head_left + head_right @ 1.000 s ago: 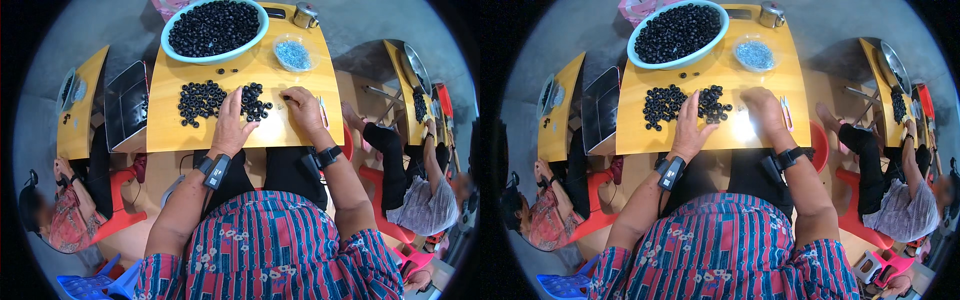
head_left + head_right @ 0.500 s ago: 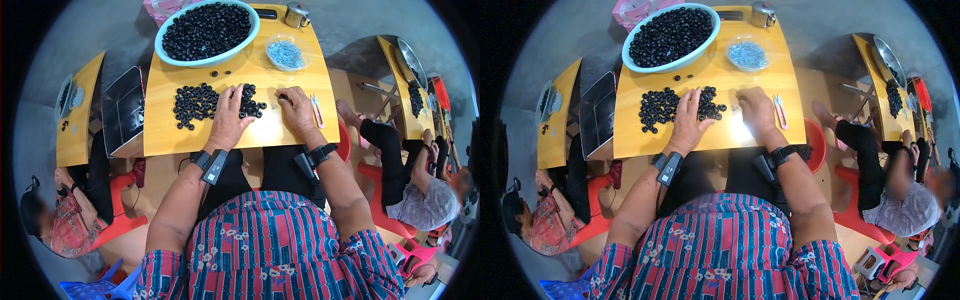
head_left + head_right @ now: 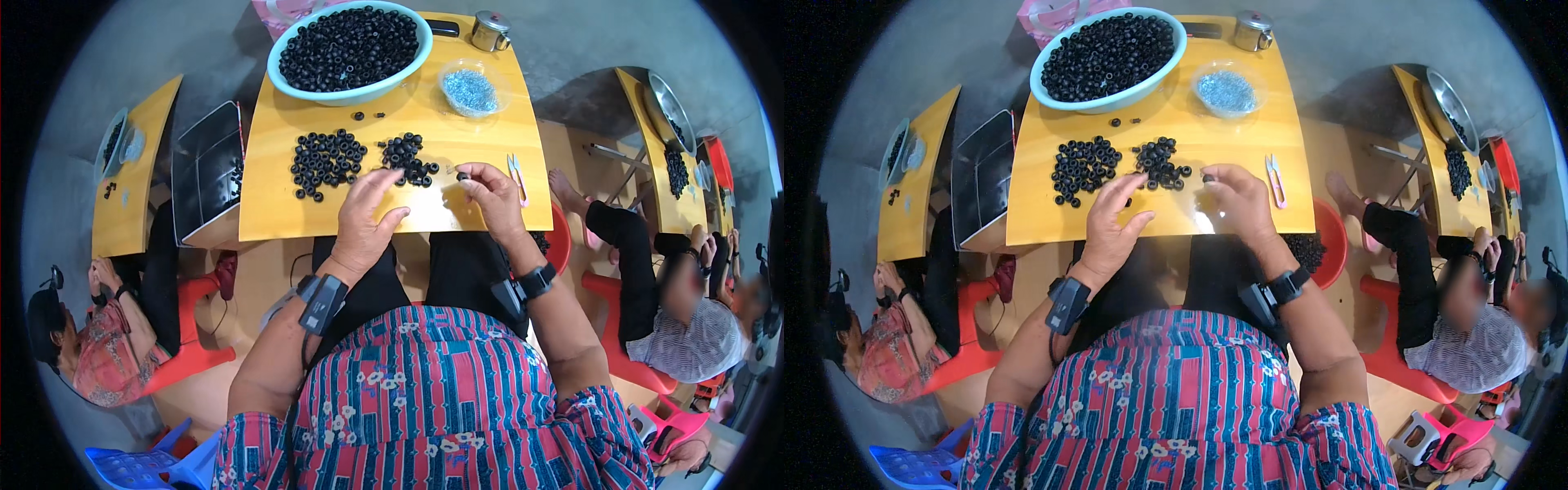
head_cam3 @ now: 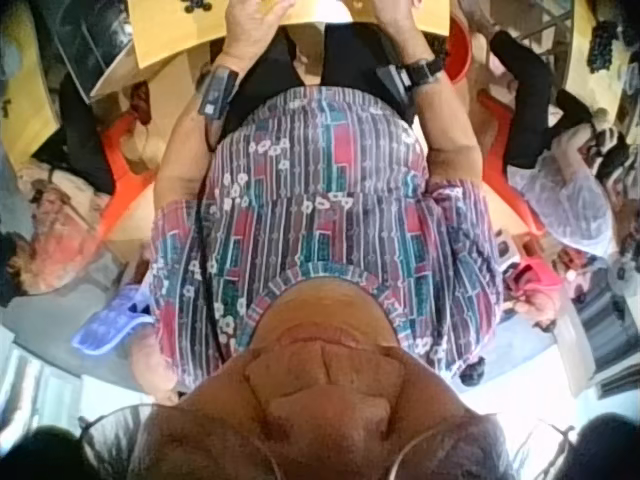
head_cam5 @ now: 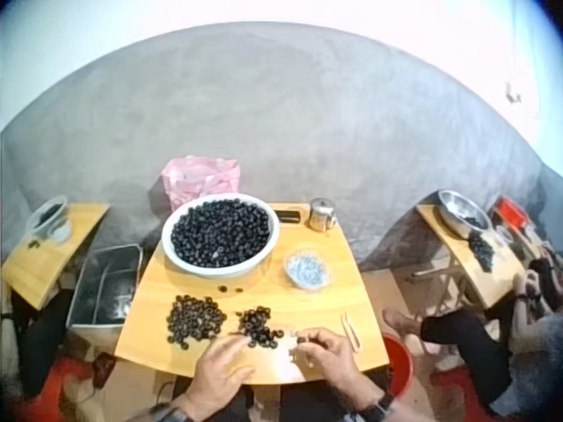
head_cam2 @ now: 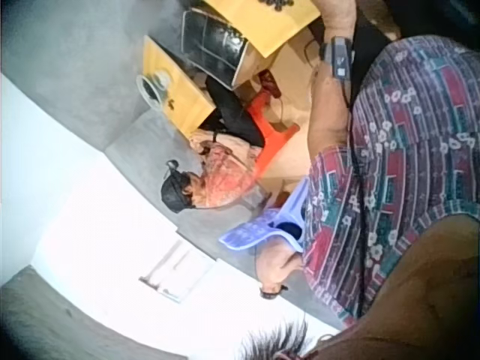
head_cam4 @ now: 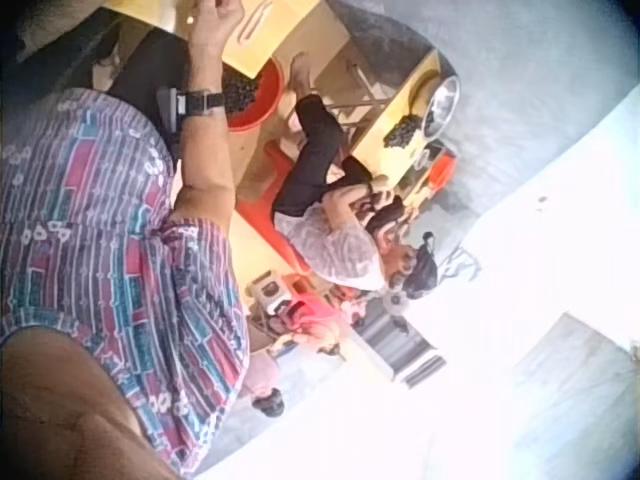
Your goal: Manually assembling small blue pins into black plastic rings in a workshop setting.
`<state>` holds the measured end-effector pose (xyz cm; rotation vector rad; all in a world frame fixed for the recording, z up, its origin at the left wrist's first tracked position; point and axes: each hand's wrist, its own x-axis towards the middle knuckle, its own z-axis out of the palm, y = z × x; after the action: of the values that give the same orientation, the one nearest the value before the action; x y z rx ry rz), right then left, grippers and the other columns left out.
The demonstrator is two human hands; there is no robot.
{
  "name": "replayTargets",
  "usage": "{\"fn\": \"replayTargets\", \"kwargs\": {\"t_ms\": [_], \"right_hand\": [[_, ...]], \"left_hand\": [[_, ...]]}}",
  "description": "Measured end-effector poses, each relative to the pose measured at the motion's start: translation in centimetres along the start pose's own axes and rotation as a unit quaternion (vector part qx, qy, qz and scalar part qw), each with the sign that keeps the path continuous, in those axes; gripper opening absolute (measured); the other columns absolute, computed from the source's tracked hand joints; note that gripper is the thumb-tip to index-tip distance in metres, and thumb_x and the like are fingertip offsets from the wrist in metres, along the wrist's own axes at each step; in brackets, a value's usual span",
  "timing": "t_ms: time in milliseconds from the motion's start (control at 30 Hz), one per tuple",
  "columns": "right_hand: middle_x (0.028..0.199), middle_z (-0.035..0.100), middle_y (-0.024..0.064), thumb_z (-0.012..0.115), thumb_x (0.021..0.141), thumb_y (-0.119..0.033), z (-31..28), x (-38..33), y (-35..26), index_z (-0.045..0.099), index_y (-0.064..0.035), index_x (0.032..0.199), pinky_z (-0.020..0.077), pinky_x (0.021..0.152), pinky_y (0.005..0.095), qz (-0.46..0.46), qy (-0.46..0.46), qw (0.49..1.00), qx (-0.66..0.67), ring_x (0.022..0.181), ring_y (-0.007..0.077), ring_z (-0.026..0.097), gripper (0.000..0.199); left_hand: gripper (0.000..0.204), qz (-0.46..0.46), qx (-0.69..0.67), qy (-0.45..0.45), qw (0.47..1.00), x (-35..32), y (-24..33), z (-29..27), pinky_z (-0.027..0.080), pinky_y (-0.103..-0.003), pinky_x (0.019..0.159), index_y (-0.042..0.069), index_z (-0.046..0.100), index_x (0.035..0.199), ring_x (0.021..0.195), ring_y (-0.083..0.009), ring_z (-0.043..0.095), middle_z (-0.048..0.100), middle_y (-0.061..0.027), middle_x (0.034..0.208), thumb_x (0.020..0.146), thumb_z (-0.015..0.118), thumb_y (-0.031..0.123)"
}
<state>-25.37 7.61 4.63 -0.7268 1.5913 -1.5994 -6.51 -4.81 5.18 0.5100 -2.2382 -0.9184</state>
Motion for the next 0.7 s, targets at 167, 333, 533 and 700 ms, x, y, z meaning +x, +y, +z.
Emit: {"fn": "replayTargets", "kwargs": {"t_ms": [167, 333, 533, 700], "right_hand": [[0.090, 0.061, 0.0038, 0.060, 0.087, -0.007, 1.7, -3.1, -0.7, 0.060, 0.0025, 0.108, 0.0473, 0.066, 0.0225, 0.035, -0.076, 0.995, 0.057, 0.070, 0.0094, 0.055, 0.023], [0.085, 0.061, 0.0036, 0.055, 0.088, -0.003, 3.8, -5.4, -1.5, 0.059, 0.0038, 0.109, 0.0462, 0.066, 0.0219, 0.067, -0.143, 0.980, 0.120, 0.070, 0.0091, 0.055, 0.023], [0.084, 0.065, 0.0056, 0.057, 0.087, -0.003, 4.9, -6.3, -1.0, 0.065, -0.0004, 0.103, 0.0488, 0.067, 0.0252, -0.040, -0.117, 0.990, -0.063, 0.072, 0.0112, 0.059, 0.019], [0.079, 0.065, 0.0115, 0.061, 0.084, -0.008, 5.5, -6.4, -1.4, 0.068, -0.0052, 0.100, 0.0485, 0.065, 0.0286, -0.143, -0.097, 0.959, -0.226, 0.070, 0.0195, 0.062, 0.018]], "left_hand": [[0.039, -0.183, -0.326, -0.082, 0.924, -2.5, 2.0, 0.0, 0.046, -0.023, 0.084, 0.001, 0.053, 0.124, 0.090, -0.0095, 0.058, 0.062, -0.0058, 0.095, 0.086, 0.061, 0.001], [0.034, -0.232, -0.515, -0.083, 0.821, -4.2, 2.7, 0.7, 0.048, -0.023, 0.080, -0.004, 0.053, 0.122, 0.088, -0.0105, 0.059, 0.062, -0.0053, 0.096, 0.089, 0.058, 0.006], [0.024, -0.282, -0.516, -0.035, 0.808, -5.8, 2.7, 1.3, 0.049, -0.022, 0.079, -0.001, 0.058, 0.113, 0.088, -0.0088, 0.059, 0.062, -0.0040, 0.099, 0.090, 0.058, 0.008], [0.021, -0.324, -0.521, -0.005, 0.790, -6.5, 2.1, 2.0, 0.048, -0.021, 0.072, -0.003, 0.059, 0.107, 0.079, -0.0076, 0.057, 0.062, -0.0032, 0.087, 0.088, 0.061, 0.006]]}}
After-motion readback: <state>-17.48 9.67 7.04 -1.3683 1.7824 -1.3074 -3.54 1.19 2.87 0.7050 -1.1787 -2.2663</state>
